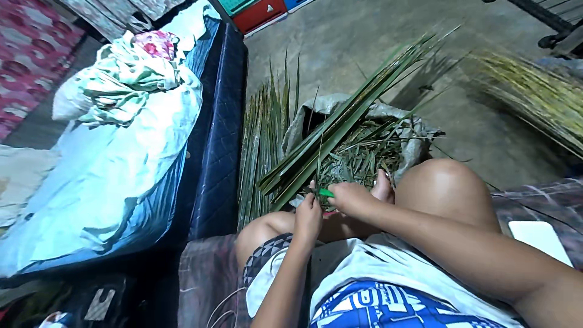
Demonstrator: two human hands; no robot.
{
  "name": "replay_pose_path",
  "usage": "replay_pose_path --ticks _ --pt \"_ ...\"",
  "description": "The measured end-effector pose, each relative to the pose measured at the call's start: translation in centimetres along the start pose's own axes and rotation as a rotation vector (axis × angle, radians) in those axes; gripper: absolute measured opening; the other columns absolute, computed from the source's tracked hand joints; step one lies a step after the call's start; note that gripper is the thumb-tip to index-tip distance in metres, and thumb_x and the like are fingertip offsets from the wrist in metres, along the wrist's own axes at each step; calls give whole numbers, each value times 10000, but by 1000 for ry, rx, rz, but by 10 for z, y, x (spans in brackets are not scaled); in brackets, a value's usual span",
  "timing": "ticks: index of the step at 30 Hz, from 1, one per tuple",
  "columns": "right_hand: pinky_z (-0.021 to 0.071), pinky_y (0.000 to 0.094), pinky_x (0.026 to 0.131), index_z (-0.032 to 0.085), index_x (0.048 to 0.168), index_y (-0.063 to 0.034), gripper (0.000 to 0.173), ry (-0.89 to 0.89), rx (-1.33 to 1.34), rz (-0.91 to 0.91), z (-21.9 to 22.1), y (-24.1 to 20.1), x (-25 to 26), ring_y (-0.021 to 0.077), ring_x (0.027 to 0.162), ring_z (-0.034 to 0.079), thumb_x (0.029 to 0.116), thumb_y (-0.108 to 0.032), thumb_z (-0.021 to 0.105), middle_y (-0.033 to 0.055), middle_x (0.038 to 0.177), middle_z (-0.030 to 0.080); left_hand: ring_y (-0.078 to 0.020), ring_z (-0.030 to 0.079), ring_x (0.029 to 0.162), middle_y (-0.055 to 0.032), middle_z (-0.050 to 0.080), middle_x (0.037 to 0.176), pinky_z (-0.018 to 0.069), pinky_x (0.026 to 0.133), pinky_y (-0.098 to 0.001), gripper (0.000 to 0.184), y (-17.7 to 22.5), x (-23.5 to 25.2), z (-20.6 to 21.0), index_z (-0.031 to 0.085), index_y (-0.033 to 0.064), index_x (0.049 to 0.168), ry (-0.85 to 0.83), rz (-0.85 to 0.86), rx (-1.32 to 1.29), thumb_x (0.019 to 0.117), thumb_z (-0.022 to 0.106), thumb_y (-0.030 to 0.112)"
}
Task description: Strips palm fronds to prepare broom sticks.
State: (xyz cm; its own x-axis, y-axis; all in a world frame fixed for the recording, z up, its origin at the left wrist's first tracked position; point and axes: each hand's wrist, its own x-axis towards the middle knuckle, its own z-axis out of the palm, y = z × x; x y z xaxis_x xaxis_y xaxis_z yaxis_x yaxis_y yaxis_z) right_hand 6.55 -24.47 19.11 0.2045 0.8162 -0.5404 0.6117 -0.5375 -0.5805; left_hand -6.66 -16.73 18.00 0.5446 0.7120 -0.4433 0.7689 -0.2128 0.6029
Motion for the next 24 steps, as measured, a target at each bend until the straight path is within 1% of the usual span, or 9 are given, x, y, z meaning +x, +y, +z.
replay_pose_path --ticks 2,4,11,13,14,16,18,20,24 --pt "493 639 948 598 1295 17 354 49 -68 50 -3 3 9 458 1192 637 1086 -247 488 273 1247 661 -186 624 741 -147 677 975 529 737 -369 440 1 -2 2 462 49 1524 -18 19 -13 1126 357 203" --pt "496 644 960 580 1337 10 362 103 -88 122 -11 7 19 468 1209 632 1083 -235 498 277 1275 655 -196 635 752 -171 691 1054 533 755 -376 480 3 -3 4 359 116 1600 -37 30 6 1128 348 206" --pt "506 629 944 610 1315 -17 347 249 15 255 -31 25 39 441 1190 649 1089 -257 503 246 1244 679 -181 635 735 -153 697 1020 534 748 -370 488 3 -6 5 350 156 1608 -50 73 12 1122 360 191" --pt "504 627 930 636 1263 -15 334 252 46 195 -34 28 34 431 1161 656 1079 -267 519 241 1203 688 -141 580 640 -118 679 925 501 637 -325 480 2 -6 3 361 147 1602 -44 73 -53 1123 366 193" --pt "499 632 928 644 1241 -9 334 224 51 137 -32 28 30 432 1149 656 1076 -268 514 245 1186 687 -120 509 556 -92 653 841 437 535 -300 475 2 -6 1 375 138 1595 -38 68 -114 1123 368 194" --pt "484 636 929 637 1217 4 340 134 48 10 -23 24 20 436 1131 648 1080 -268 486 258 1162 673 -92 433 472 -61 612 755 376 444 -267 466 3 -6 -6 389 101 1582 -48 48 -270 1124 366 186" --pt "484 631 911 634 1192 17 328 86 22 -88 -12 17 9 440 1101 652 1076 -253 489 265 1127 674 -59 401 434 -34 596 710 344 398 -225 439 3 -5 -11 411 29 1539 -66 17 -436 1127 362 175" --pt "488 621 908 623 1197 17 316 86 -10 -104 -8 12 5 435 1104 654 1073 -244 494 260 1131 675 -35 390 410 -16 579 673 338 371 -194 389 1 -4 -12 451 -8 1463 -82 8 -559 1126 351 158" --pt "496 640 929 624 1254 6 329 198 -27 28 -26 18 20 455 1147 656 1087 -248 499 264 1183 684 -31 372 393 -6 551 650 335 359 -186 454 0 -9 -13 359 33 1563 -152 5 -696 1124 336 147"
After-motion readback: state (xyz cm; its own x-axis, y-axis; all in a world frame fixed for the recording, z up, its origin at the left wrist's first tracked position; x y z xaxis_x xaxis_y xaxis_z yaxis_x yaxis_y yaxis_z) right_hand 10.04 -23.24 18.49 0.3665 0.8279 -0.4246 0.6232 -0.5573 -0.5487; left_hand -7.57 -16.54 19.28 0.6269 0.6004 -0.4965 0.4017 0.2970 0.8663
